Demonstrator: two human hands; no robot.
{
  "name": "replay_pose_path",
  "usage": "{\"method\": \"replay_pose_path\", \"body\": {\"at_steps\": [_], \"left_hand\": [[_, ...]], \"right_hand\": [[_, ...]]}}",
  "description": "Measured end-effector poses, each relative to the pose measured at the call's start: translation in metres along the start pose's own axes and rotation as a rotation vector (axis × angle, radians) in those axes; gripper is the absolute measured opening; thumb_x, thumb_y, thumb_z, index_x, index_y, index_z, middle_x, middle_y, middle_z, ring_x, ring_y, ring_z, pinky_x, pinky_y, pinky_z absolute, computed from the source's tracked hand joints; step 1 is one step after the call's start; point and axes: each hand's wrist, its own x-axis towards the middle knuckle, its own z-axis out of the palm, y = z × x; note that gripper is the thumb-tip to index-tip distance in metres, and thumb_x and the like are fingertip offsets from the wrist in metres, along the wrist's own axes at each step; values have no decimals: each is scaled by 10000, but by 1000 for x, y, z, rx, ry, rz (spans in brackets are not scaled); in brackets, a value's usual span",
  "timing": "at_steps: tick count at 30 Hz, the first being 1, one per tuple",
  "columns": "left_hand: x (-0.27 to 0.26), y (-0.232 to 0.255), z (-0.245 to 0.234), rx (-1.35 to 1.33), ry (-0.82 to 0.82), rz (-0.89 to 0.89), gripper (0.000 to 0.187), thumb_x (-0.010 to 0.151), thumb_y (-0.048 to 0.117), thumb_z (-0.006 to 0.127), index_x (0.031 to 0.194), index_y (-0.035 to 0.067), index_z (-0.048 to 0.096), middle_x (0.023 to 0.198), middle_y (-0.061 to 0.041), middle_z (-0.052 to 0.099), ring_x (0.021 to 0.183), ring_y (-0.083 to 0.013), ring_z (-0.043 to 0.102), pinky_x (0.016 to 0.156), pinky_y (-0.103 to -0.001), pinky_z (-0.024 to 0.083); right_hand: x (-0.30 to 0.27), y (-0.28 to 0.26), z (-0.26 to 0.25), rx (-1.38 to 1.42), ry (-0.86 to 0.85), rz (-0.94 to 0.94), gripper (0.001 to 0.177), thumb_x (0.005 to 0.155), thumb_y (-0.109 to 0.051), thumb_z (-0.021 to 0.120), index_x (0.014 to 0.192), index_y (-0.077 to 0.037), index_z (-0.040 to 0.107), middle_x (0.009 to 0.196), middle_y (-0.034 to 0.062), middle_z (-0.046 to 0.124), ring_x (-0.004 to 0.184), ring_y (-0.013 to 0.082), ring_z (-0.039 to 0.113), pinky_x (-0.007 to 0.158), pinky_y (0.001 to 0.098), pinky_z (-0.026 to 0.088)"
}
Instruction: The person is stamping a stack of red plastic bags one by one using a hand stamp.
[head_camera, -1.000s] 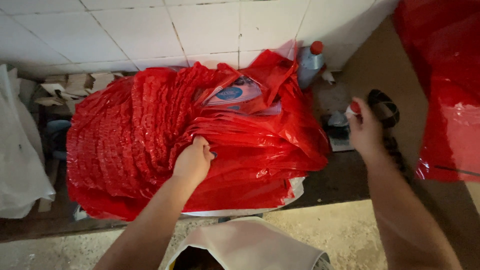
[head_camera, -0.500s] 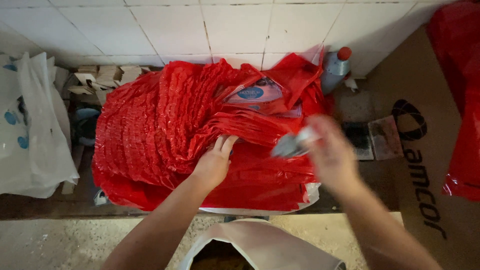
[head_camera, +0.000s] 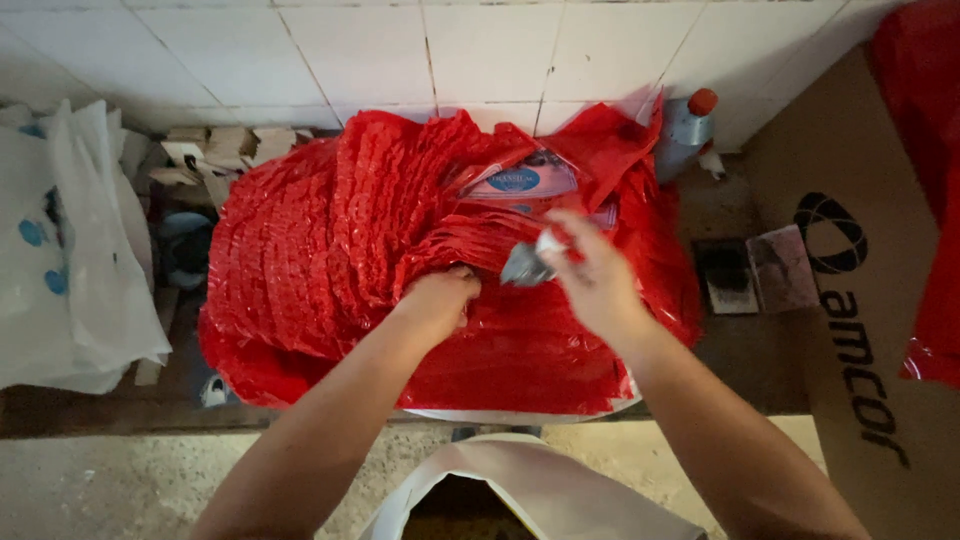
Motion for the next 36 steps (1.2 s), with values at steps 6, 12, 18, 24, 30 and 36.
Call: {"method": "replay_pose_path", "body": {"at_steps": [6,12,18,24,30,36], "left_hand": [[-18,1,-30,-358,49,-48,212,941,191,603,1052,67,734,922,-110,742,940,-317,710,932,-448,542],[-28,-5,-3,104,249,168,208,961,97,597,1087,116,761,1034,-100,764,1042,-293,723,911,-416,571],[-27,5,11,130,467,-81,188,945,146,511,1131,172,528,1021,-51,652,725,-265,757,623,-397,625],[-44,19,-18,-349,358,-198,226,1030,252,384,1236,163,413,1215,-99,585,1060,-325,714,1007,-424,580],[-61,17,-31,-183,130,75,398,826,226,809,1205,218,688,1546,-71,412,1221,-418,631,985,-494,567],[-15,-9,25,-121,228,45,192,967,290,665,1122,215,750,1285,-122,655,1054,-367,722,831,-466,610]], "right_hand": [[-18,-60,-73,-63,118,118,460,1032,-63,589,1479,-13,495,1243,271,634,1146,416,663,966,508,543],[-59,-32,-62,-107,58,233,492,991,-53,622,1475,-53,535,1163,202,693,1063,334,716,880,447,582],[-80,-12,-12,97,60,168,551,923,-6,679,1456,-41,544,1356,209,618,1191,338,663,970,447,582],[-59,55,59,-576,15,-335,517,933,-237,735,1428,-172,600,1154,53,663,1083,270,671,894,370,583],[-1,41,34,-255,-246,35,504,963,-243,714,1439,-155,575,1323,150,661,1256,339,625,1077,459,491],[-3,-35,-28,50,125,122,476,1018,-32,629,1480,-68,522,1340,200,584,1205,287,619,1017,426,529]]}}
